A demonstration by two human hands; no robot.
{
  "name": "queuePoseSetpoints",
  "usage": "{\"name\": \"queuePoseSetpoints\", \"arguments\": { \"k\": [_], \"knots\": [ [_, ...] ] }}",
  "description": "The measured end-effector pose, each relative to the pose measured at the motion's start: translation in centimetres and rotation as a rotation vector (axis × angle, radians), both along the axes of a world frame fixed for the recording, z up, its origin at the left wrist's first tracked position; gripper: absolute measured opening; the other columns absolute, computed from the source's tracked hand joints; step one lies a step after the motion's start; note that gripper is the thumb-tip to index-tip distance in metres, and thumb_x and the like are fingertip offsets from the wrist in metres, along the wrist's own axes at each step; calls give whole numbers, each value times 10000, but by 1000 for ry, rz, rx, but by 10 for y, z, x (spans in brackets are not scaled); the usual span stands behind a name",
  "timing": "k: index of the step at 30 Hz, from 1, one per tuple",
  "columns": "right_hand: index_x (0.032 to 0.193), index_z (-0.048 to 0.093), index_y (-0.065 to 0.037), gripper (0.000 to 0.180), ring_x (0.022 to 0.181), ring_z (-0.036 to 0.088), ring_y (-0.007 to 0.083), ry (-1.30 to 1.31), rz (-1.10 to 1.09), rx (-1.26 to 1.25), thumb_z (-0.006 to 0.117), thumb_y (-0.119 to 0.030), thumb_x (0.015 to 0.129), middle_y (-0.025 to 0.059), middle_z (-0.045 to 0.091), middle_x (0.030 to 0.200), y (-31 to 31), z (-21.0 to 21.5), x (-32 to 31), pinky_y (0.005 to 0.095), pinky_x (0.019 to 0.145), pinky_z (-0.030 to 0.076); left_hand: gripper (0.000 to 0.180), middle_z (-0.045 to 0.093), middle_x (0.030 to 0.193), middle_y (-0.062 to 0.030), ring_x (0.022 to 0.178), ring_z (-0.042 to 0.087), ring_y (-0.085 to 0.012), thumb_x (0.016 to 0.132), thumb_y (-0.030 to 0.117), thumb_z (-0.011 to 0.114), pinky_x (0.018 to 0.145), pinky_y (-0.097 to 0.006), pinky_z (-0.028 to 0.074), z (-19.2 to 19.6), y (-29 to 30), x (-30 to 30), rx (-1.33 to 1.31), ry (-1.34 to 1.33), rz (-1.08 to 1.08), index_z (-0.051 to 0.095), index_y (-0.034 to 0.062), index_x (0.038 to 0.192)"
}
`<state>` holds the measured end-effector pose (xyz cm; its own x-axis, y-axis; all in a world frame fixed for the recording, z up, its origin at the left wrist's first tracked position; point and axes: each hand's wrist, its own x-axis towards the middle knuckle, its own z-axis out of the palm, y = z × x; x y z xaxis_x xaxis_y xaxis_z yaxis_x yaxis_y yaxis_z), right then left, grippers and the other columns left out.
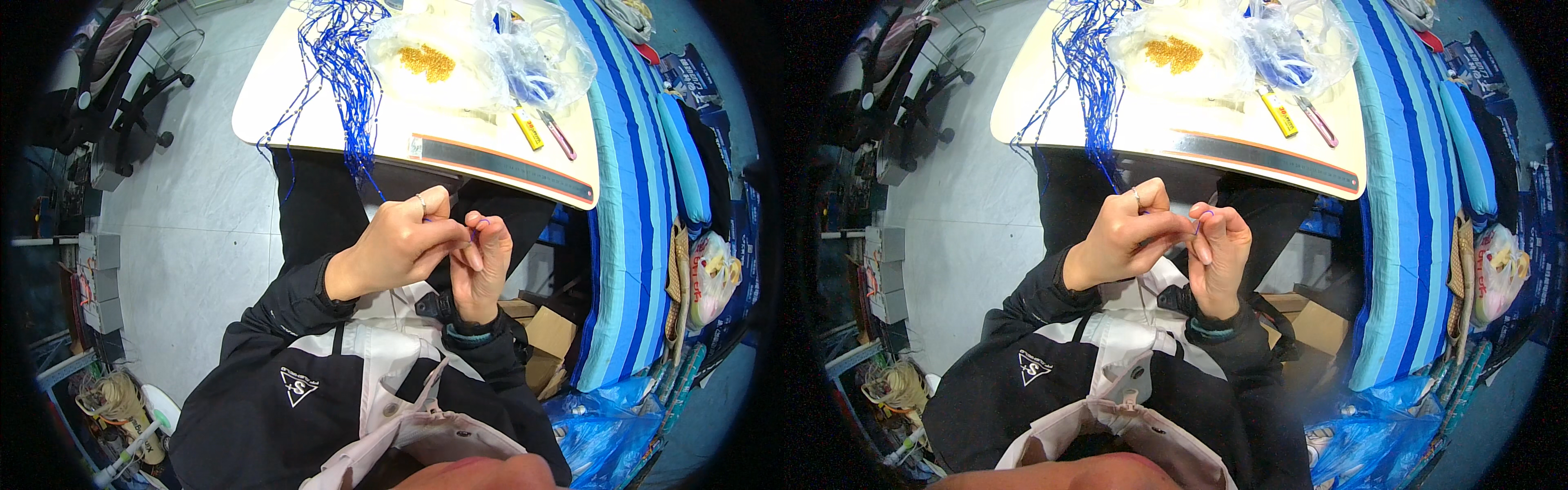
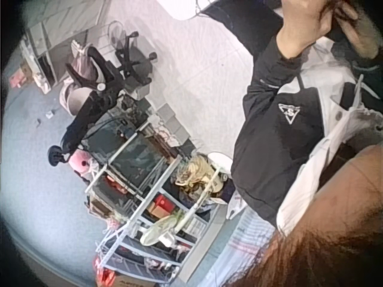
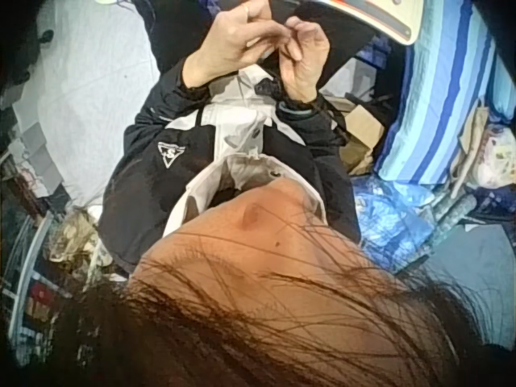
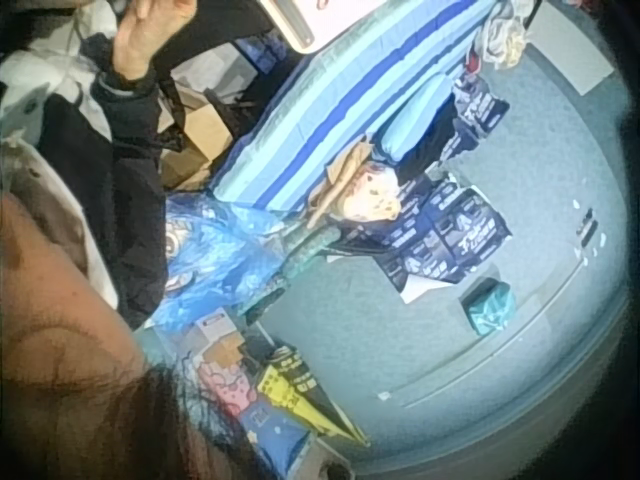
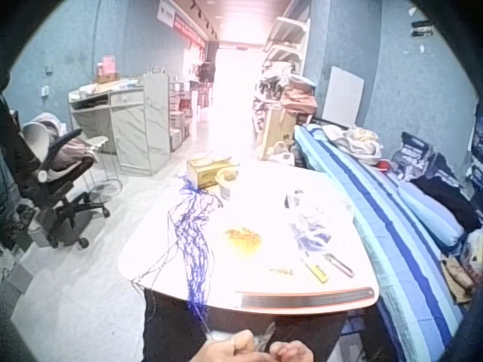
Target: The person threads small beads onto blue cords, measures lengths against a ruler, and uses a lighter to melt and seal the cord ends. The person also uses scissors to trim the cords. The finished cords are placed on the table.
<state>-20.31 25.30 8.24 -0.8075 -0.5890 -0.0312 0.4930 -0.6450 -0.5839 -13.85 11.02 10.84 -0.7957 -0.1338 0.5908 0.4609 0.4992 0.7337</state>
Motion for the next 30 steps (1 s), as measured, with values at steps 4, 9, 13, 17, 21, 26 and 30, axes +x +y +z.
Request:
{"name": "queuePoseSetpoints", "arguments": {
  "k": [4, 9, 13, 17, 21, 26, 30],
  "knots": [
    [963, 666, 5, 88, 559, 487, 32, 464, -199, 385, 618, -55, 920, 126, 689, 993, -6, 0, 4, 161, 482, 382, 197, 451, 706, -70, 578, 456, -173, 696, -16, 741, 495, -274, 347, 0, -3, 0, 46, 26, 12, 676, 18, 878],
    [956, 665, 30, 128, 693, 634, 133, 1162, -422, 749, 640, 51, 832, 142, 700, 968, -5, 12, 1, 216, 593, 495, 188, 462, 714, -70, 594, 462, -167, 706, -24, 734, 509, -272, 347, 3, -5, 2, 41, 6, 76, 659, -4, 877],
    [873, 680, 24, 174, 744, 689, 183, 1325, -537, 861, 720, 95, 718, 152, 705, 941, -3, 17, 2, 252, 657, 541, 169, 467, 717, -68, 597, 461, -165, 709, -19, 737, 512, -272, 347, 5, -5, 3, 43, -5, 68, 656, -3, 856],
    [771, 674, 10, 130, 617, 517, 48, 1153, -554, 768, 758, 90, 711, 124, 694, 984, -3, 15, 3, 162, 502, 366, 152, 467, 717, -68, 600, 461, -165, 712, -5, 743, 515, -272, 348, 7, -7, 4, 55, -7, 74, 657, 4, 837],
    [750, 665, 2, 177, 608, 477, 24, 1040, -512, 730, 796, 91, 670, 79, 654, 964, -1, 15, 2, 153, 500, 340, 136, 479, 728, -84, 619, 502, -202, 733, 3, 726, 534, -289, 397, 10, -10, 6, 44, -30, 79, 649, 14, 845],
    [734, 634, -2, 209, 666, 496, 35, 871, -406, 638, 805, 96, 664, 87, 611, 982, 3, 14, 2, 151, 529, 361, 137, 472, 720, -78, 634, 506, -200, 729, 19, 736, 548, -291, 404, 13, -11, 7, 95, -64, 63, 664, 33, 844],
    [750, 618, -8, 232, 691, 501, 40, 825, -349, 568, 806, 97, 663, 87, 587, 971, 4, 12, 0, 150, 549, 372, 134, 453, 704, -59, 629, 476, -175, 708, 40, 761, 543, -282, 377, 11, -13, 5, 128, -69, 19, 696, 46, 825]
  ]
}}
